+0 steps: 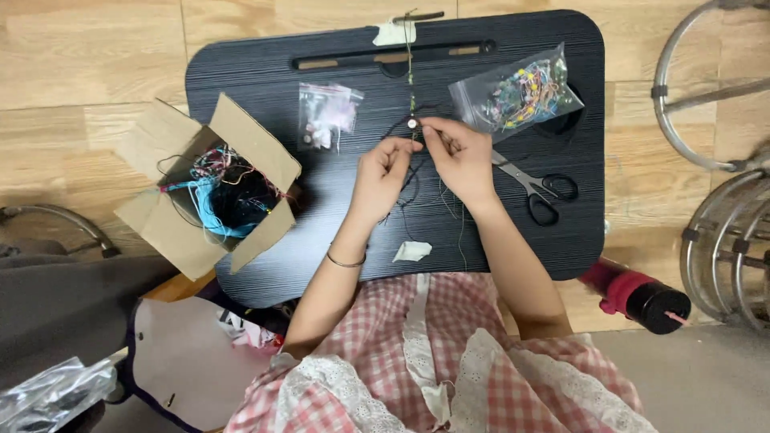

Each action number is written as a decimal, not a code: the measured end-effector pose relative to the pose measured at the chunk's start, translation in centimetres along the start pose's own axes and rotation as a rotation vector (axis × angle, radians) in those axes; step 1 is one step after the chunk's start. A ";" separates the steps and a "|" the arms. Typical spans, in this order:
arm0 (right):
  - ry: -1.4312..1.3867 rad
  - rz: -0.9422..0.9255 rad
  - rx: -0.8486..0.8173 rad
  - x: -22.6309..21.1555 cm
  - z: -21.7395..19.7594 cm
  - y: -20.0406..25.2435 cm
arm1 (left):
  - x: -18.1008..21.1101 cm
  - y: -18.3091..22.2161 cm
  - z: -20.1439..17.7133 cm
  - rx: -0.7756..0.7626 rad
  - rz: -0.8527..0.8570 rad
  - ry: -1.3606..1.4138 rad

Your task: The person is tying a series of decorative knots on a thin green cord, likely for jewelry making.

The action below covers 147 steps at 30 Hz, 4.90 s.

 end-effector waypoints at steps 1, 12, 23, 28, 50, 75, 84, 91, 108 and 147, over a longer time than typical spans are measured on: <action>0.004 0.006 -0.001 0.0 -0.1 0.1 | 0.0 0.0 0.2 -0.002 -0.005 0.004; -0.028 -0.050 0.064 -1.1 0.6 -0.4 | 1.2 0.1 -0.7 0.013 0.053 0.005; 0.026 -0.168 0.099 -0.1 0.7 -0.4 | 0.3 -0.4 -0.5 -0.053 0.115 -0.016; 0.002 -0.173 0.119 -0.1 0.4 -0.4 | 1.0 -0.4 -0.4 -0.062 0.133 -0.003; -0.044 -0.043 0.059 0.5 0.1 -0.1 | 0.1 -0.3 0.1 -0.050 0.110 0.038; 0.227 0.060 -0.042 2.8 -0.2 1.6 | 3.8 1.4 -0.5 0.033 0.095 -0.490; 0.284 -0.032 -0.040 8.1 -1.2 2.2 | 2.1 1.3 0.1 0.005 -0.032 -0.577; 0.215 0.057 -0.032 8.2 -1.0 2.4 | 3.0 1.5 -0.2 -0.035 -0.066 -0.572; 0.292 -0.182 -0.283 0.2 0.6 1.7 | 2.9 1.7 -0.8 0.039 -0.014 -0.246; 0.116 0.475 -0.310 -0.6 -0.5 0.5 | 4.4 2.3 0.4 0.349 0.665 -0.877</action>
Point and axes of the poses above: each hand's wrist, its own y-axis away from the middle knuckle, its own z-axis out of the palm, x = y × z, the point moved 6 cm from there along -y, towards the middle knuckle, and after that the axes turned 14 degrees about -y, right-handed, at the moved point
